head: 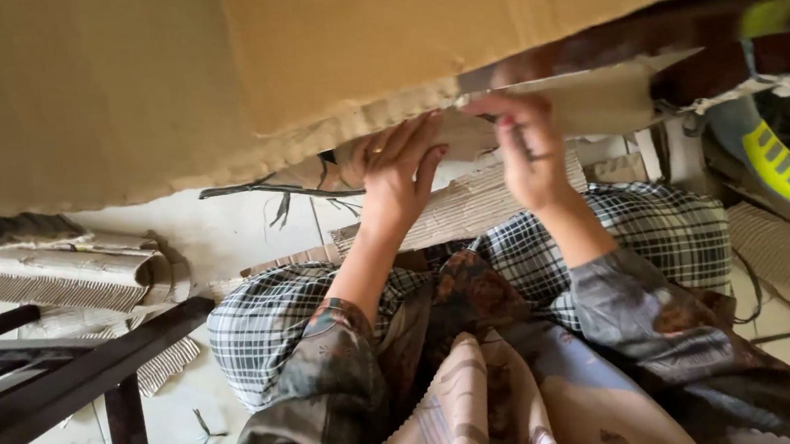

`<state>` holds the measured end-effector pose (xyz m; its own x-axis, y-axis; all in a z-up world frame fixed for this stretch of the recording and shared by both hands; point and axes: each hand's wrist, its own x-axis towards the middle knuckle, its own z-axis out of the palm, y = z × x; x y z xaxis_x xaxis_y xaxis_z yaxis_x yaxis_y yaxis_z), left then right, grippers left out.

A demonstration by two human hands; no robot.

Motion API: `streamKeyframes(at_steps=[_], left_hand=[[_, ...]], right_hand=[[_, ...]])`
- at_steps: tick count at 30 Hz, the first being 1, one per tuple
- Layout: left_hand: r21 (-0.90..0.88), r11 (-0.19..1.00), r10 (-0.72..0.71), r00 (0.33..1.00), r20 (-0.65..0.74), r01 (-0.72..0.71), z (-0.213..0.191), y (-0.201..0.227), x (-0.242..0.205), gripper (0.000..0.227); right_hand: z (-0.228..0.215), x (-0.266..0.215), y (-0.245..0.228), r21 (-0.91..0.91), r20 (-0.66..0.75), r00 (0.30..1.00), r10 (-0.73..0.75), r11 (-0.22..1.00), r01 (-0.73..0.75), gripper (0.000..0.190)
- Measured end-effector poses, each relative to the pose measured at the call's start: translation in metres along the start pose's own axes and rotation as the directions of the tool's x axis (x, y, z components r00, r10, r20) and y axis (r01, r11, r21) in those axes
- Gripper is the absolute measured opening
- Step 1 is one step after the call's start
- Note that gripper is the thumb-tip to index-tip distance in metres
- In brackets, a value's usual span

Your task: Wrapping wooden chair frames with protective cardboard and securing it with plastic string.

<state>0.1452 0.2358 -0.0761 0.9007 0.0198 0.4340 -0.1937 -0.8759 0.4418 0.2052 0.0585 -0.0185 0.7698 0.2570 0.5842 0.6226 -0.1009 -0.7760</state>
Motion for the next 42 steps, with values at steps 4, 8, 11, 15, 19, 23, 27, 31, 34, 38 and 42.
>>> streamKeyframes(at_steps=[4, 8, 11, 15, 19, 23, 27, 31, 34, 38, 42], left_hand=[[-0.094, 0.995, -0.044, 0.999, -0.018, 0.042, 0.001, 0.002, -0.002, 0.034], [-0.334, 0.932, -0.132, 0.990, 0.041, 0.138, -0.011, 0.010, 0.005, 0.041], [-0.391, 0.913, -0.089, 0.992, 0.085, 0.115, -0.028, 0.023, 0.014, 0.037], [-0.338, 0.939, -0.038, 0.997, 0.068, 0.059, -0.028, 0.022, 0.011, 0.023], [-0.367, 0.920, -0.133, 0.990, 0.043, 0.140, -0.016, 0.021, 0.013, 0.025], [-0.330, 0.924, -0.233, 0.969, -0.080, 0.194, -0.012, 0.023, 0.017, 0.023], [-0.118, 0.973, -0.218, 0.952, -0.215, 0.197, 0.012, 0.010, 0.017, 0.017], [-0.063, 0.977, -0.212, 0.947, -0.242, 0.203, 0.014, 0.014, 0.025, 0.021], [0.064, 0.975, -0.196, 0.955, -0.223, 0.214, 0.014, 0.009, 0.027, 0.032], [0.026, 0.962, -0.272, 0.962, -0.033, 0.273, 0.016, 0.003, 0.026, 0.025], [-0.155, 0.947, -0.220, 0.917, 0.333, 0.283, 0.001, -0.006, 0.025, 0.065]], right_hand=[[-0.027, 0.007, -0.037, -0.036, 0.049, 0.937, 0.345, 0.938, -0.344, 0.048], [-0.014, -0.005, -0.008, -0.014, 0.239, 0.935, 0.263, 0.963, -0.267, 0.062], [-0.010, -0.002, -0.004, -0.022, 0.271, 0.934, 0.235, 0.971, -0.238, 0.062], [-0.013, 0.012, -0.012, 0.061, 0.216, 0.967, 0.138, 0.986, -0.154, 0.066], [-0.018, 0.003, 0.007, 0.069, 0.046, 0.992, 0.120, 0.990, -0.123, 0.058], [-0.033, -0.009, 0.007, 0.110, 0.013, 0.945, 0.326, 0.939, -0.326, 0.037], [-0.046, 0.004, -0.032, -0.072, 0.176, 0.927, 0.332, 0.943, -0.324, 0.012], [-0.034, 0.003, -0.049, -0.277, 0.330, 0.888, 0.321, 0.932, -0.234, 0.003], [-0.016, -0.011, -0.031, -0.416, 0.259, 0.880, 0.398, 0.868, -0.271, 0.010], [-0.007, -0.028, -0.005, -0.443, 0.168, 0.955, 0.246, 0.884, -0.150, 0.018], [-0.011, -0.045, 0.014, -0.593, 0.108, 0.968, 0.226, 0.796, -0.119, 0.022]])
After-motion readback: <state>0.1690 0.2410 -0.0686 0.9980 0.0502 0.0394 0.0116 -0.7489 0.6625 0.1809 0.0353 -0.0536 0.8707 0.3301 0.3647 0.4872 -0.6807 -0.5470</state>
